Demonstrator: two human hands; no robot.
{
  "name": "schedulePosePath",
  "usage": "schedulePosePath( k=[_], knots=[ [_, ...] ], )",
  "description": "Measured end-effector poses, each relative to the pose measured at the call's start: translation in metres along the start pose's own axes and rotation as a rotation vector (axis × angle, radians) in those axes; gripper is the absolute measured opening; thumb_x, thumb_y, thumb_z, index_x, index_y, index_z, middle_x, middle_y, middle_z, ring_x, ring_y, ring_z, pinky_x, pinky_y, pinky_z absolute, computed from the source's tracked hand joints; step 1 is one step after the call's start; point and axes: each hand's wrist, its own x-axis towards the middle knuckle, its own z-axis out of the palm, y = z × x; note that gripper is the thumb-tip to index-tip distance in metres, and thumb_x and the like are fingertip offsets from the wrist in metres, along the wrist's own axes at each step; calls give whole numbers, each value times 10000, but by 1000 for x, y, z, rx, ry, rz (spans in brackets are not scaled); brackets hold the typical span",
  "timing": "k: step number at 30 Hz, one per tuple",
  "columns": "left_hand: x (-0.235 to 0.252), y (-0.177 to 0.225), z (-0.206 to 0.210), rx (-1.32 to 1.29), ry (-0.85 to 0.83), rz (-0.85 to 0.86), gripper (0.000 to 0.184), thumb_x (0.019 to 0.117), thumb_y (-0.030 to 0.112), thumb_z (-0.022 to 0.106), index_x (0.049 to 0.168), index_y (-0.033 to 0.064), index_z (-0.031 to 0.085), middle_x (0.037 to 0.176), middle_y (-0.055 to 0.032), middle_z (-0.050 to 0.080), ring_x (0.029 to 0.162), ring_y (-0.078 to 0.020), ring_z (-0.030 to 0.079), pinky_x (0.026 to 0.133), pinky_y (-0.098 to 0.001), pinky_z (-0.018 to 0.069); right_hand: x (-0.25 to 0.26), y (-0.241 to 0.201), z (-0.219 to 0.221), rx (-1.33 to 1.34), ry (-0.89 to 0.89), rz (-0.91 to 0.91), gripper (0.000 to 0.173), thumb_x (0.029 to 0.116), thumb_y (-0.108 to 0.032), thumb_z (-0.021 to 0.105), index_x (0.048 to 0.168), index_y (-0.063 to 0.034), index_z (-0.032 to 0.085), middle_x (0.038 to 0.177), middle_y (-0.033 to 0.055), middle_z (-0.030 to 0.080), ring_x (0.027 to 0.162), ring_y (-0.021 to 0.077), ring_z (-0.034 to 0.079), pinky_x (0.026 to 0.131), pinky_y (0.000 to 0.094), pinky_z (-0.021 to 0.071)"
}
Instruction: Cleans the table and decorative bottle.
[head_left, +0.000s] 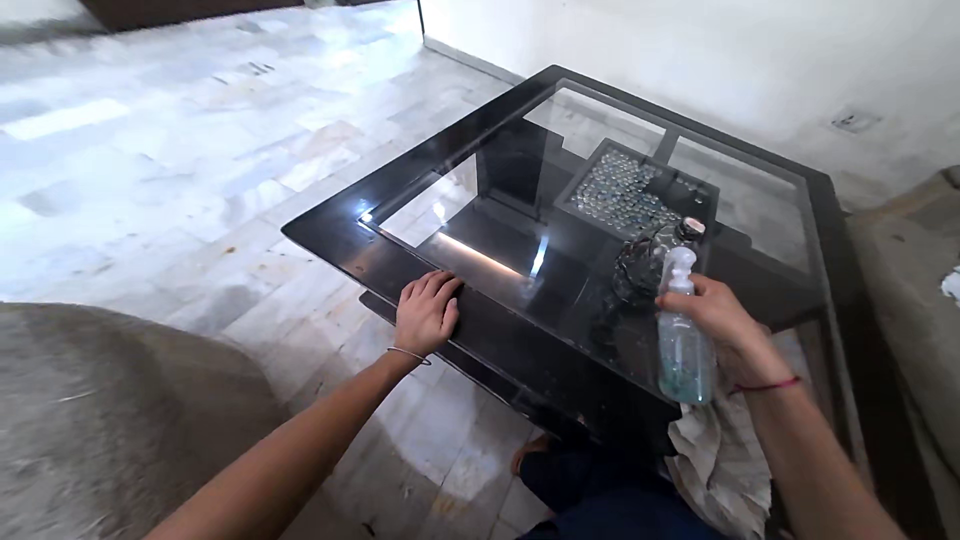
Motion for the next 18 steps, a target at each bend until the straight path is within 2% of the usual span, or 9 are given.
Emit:
schedulePosePath(
  k=[2, 4, 6, 8, 10, 14, 16, 18],
  knots=[
    [0, -2, 1, -2, -7, -4, 558, 979, 290, 300, 1249, -4, 689, 1366, -242, 627, 1314, -471, 549, 1048, -653, 381, 0, 5, 6, -27, -36, 11, 343, 936, -66, 701, 1264, -11, 616, 1005, 183, 651, 829, 261, 620, 753, 453, 515],
    [-1, -2, 2, 0, -3, -4, 561, 980, 293, 296, 1251, -1, 689, 1367, -239, 627, 1318, -468, 547, 1047, -651, 383, 0, 9, 12, -126, -55, 14, 404, 932, -88, 733, 1308, -22, 599, 1062, 211, 658, 904, 312, 630, 808, 518, 503],
    [-1, -3, 4, 7, -3, -3, 563, 985, 293, 289, 1257, -2, 685, 1369, -239, 626, 1318, -469, 547, 1047, -652, 385, 0, 11, 20, -251, -52, 17, 441, 913, -111, 770, 1311, -19, 605, 1111, 233, 661, 981, 364, 634, 853, 572, 492],
    [-1, -3, 4, 8, -2, -2, 561, 986, 285, 290, 1256, -5, 686, 1370, -239, 626, 1322, -467, 545, 1047, -653, 386, -5, 11, 27, -366, -21, 26, 418, 902, -154, 789, 1261, -3, 636, 1152, 251, 651, 1045, 413, 624, 870, 619, 475],
    [0, -2, 3, 11, 11, 2, 556, 977, 275, 296, 1248, -8, 690, 1364, -238, 631, 1313, -468, 553, 1038, -648, 394, -9, 11, 34, -466, 22, 25, 382, 902, -183, 791, 1208, 2, 656, 1200, 253, 633, 1085, 426, 616, 880, 627, 465],
    [-1, -1, 3, 13, 14, 9, 562, 975, 279, 292, 1244, -9, 693, 1363, -238, 634, 1312, -470, 555, 1031, -648, 397, -16, 14, 43, -639, 43, -18, 503, 903, -192, 783, 1344, -22, 613, 1332, 288, 572, 1097, 477, 626, 888, 637, 485],
    [-1, -2, 3, 12, 17, 12, 561, 973, 280, 294, 1243, -6, 695, 1357, -238, 636, 1309, -469, 557, 1027, -647, 399, -15, 17, 43, -642, 49, -23, 526, 902, -192, 782, 1372, -42, 603, 1337, 284, 570, 1086, 476, 630, 872, 645, 482],
    [-1, -2, 4, 7, 17, 6, 560, 972, 280, 295, 1243, -1, 696, 1356, -239, 637, 1311, -469, 555, 1028, -646, 398, -11, 22, 33, -554, 52, -22, 498, 893, -180, 791, 1341, -40, 623, 1289, 266, 597, 1100, 460, 619, 881, 643, 477]
  ],
)
